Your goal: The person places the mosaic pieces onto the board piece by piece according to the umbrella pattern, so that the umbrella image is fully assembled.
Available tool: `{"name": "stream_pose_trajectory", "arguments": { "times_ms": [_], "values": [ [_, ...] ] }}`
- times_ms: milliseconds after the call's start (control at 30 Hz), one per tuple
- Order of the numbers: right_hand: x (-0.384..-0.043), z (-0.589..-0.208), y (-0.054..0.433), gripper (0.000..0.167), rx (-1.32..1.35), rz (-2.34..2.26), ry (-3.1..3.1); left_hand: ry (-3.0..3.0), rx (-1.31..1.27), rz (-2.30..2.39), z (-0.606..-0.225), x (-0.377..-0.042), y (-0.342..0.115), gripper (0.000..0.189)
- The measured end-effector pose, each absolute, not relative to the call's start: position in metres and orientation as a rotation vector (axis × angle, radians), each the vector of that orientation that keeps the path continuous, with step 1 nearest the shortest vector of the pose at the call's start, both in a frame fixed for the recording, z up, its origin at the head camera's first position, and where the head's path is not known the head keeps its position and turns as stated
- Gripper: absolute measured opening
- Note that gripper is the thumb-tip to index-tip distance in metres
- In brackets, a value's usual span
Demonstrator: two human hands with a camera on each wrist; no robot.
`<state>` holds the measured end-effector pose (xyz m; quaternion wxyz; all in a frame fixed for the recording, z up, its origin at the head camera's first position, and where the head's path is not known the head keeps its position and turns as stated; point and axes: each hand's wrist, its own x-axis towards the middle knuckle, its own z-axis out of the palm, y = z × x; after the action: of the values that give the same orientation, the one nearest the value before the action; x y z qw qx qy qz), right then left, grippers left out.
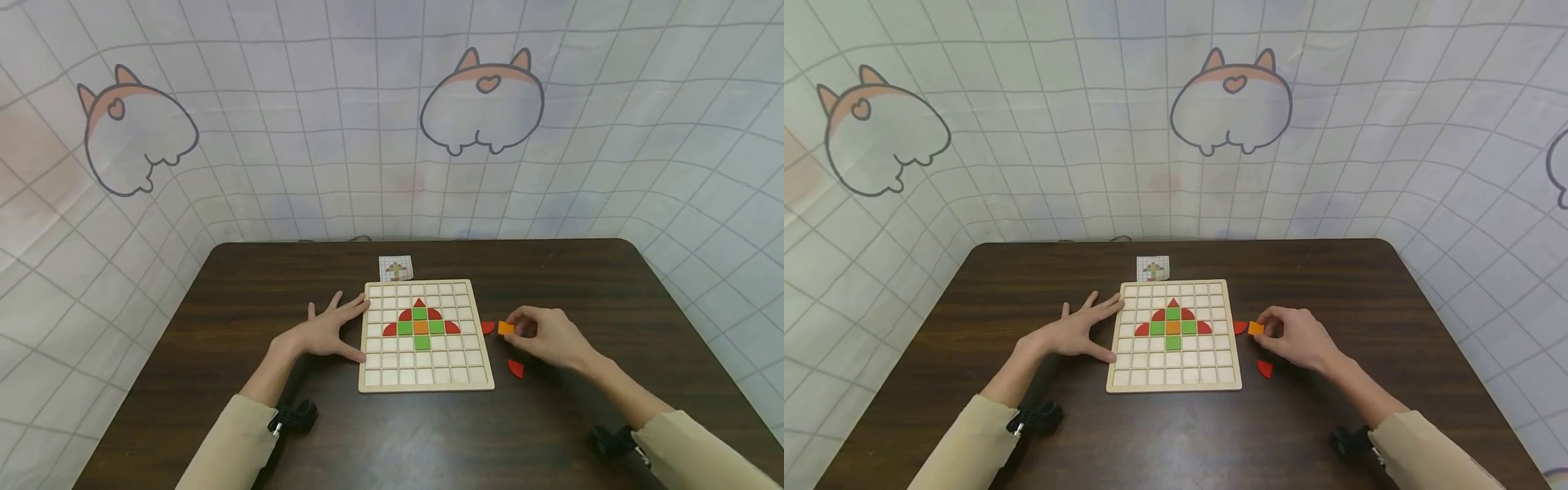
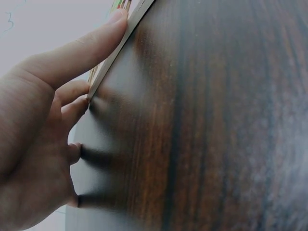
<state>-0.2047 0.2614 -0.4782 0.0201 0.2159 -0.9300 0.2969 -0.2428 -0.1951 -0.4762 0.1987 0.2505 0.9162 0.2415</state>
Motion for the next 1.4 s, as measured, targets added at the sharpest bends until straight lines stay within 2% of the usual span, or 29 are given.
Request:
{"name": "stream_pose_trajectory", "arguments": {
  "times_ms": [1400],
  "values": [
    [-0.202,-0.474,0.166,0.02,1.011,1.072,-2.893,2.575,0.699,0.673,-0.477,-0.243,-0.193,0.113]
  ]
}}
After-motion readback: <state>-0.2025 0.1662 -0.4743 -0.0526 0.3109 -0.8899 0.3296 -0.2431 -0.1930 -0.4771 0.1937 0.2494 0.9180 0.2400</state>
